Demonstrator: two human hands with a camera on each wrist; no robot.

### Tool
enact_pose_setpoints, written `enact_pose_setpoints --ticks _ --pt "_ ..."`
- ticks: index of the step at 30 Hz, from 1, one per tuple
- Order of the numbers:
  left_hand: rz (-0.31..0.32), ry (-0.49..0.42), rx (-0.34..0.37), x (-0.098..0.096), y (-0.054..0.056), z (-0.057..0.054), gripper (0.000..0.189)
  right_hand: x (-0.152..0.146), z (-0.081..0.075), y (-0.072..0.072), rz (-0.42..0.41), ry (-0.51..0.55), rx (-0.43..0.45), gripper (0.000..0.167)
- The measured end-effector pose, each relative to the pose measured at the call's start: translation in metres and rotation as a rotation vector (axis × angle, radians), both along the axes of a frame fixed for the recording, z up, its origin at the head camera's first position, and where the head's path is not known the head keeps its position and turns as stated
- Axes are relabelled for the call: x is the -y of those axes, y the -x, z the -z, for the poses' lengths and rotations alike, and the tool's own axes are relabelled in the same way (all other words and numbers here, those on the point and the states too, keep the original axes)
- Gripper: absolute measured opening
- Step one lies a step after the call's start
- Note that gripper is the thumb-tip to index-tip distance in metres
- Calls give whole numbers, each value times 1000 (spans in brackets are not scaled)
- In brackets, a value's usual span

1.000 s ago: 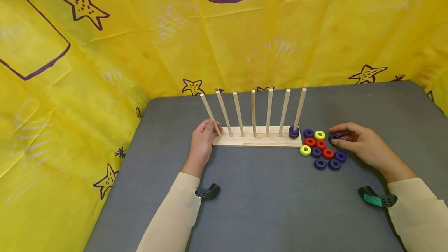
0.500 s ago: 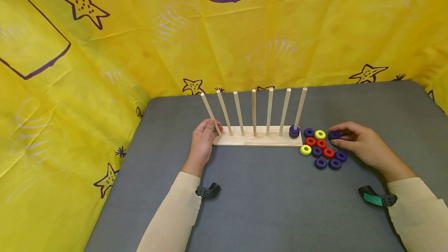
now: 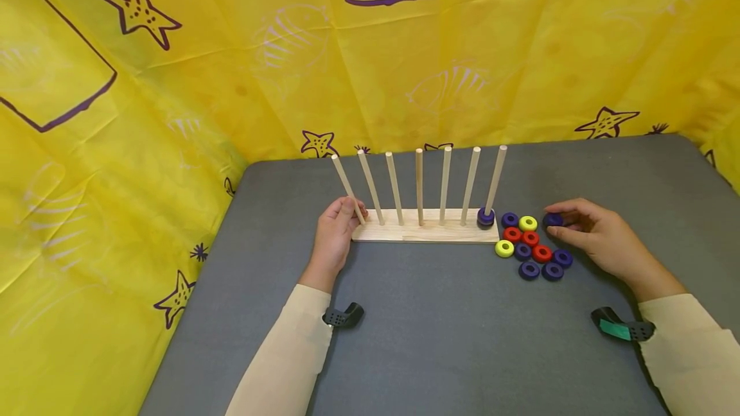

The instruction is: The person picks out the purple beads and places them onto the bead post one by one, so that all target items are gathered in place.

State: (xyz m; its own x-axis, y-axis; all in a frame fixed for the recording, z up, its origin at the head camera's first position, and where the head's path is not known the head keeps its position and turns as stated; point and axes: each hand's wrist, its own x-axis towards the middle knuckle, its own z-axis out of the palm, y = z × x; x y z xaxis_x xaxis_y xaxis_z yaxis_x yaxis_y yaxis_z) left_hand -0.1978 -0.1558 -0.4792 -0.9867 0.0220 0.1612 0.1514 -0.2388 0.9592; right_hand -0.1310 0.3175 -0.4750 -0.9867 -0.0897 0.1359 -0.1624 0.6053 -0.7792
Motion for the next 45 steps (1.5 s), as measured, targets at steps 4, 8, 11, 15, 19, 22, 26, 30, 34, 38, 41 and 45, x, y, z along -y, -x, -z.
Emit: enact_pose_setpoints --ticks 4,8,11,15,19,22,26,30,34,38,41,45 --pt "3 12 -3 0 1 1 38 -2 2 -1 10 16 -8 33" --pt "4 21 -3 -1 1 1 36 -2 2 -2 13 31 -22 32" --pt "8 14 -1 -1 1 1 34 0 0 -3 32 30 -9 31" --pt "9 6 -5 0 1 1 36 1 -3 -3 48 29 -2 32" --pt "10 5 -9 1 1 1 38 2 -4 -2 59 51 -15 33" --pt "11 4 -5 1 0 1 40 3 -5 -2 64 63 -15 33" --pt "12 3 -2 1 0 1 42 4 -6 -2 63 64 -18 33" --pt "14 7 -3 0 -1 0 44 6 -8 -2 70 75 -29 34" --pt "11 15 -1 0 -1 -1 40 8 -11 -3 74 80 -49 36" --pt "4 26 8 1 -1 -1 36 12 -15 -3 71 74 -67 36" --pt "1 30 15 1 0 -1 34 16 -19 -4 61 76 -75 36" --pt "-1 28 21 1 -1 -2 32 22 -25 -6 40 90 -90 36"
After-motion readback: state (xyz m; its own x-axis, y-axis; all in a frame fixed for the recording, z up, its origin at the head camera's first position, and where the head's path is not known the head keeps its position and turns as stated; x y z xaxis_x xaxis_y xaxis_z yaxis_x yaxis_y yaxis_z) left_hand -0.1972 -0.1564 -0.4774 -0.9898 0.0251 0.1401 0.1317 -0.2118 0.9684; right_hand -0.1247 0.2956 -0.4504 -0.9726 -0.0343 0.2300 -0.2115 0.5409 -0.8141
